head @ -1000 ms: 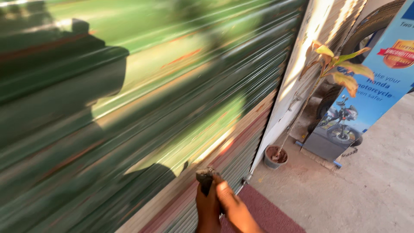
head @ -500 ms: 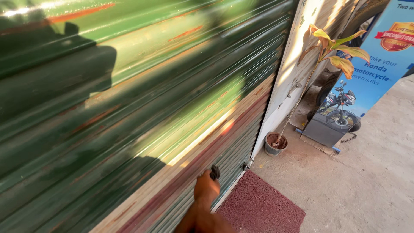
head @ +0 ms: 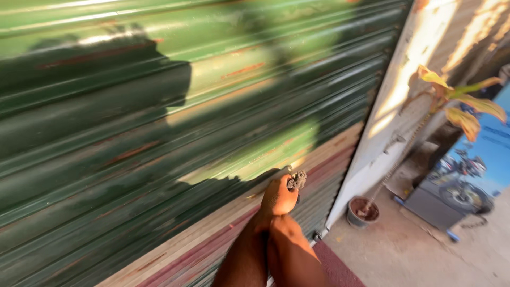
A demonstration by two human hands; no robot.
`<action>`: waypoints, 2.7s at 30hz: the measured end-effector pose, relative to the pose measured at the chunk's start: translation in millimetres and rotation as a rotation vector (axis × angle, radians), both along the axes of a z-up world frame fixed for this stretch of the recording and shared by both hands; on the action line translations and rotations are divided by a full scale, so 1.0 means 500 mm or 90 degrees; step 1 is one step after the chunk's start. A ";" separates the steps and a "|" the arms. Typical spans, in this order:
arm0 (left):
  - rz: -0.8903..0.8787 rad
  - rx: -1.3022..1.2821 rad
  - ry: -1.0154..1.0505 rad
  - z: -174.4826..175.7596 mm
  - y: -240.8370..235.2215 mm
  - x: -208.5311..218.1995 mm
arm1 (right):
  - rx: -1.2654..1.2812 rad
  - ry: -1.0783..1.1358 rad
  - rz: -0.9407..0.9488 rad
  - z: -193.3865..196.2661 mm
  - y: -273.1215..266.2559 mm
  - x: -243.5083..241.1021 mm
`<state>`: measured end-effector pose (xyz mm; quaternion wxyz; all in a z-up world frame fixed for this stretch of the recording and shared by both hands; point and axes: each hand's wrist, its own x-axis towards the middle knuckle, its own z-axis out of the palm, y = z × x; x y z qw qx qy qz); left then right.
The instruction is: The person scrubs a green metal roller shutter with a dark cloth, moving the cloth back and forth along the horizontal slats. The person uses one hand to hold the shutter steady while the other hand scrubs the surface.
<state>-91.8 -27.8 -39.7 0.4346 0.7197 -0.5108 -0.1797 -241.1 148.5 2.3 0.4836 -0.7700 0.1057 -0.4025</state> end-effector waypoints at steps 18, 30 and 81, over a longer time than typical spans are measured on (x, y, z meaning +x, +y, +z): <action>0.048 0.014 -0.053 0.076 -0.003 0.006 | -0.356 0.033 -0.045 0.136 -0.101 -0.037; 0.009 -0.040 -0.078 0.115 0.025 0.019 | -0.298 0.010 -0.104 0.201 -0.048 -0.025; 0.401 -0.175 -0.979 0.538 0.155 0.169 | -0.372 -0.301 -0.460 0.391 -0.632 0.177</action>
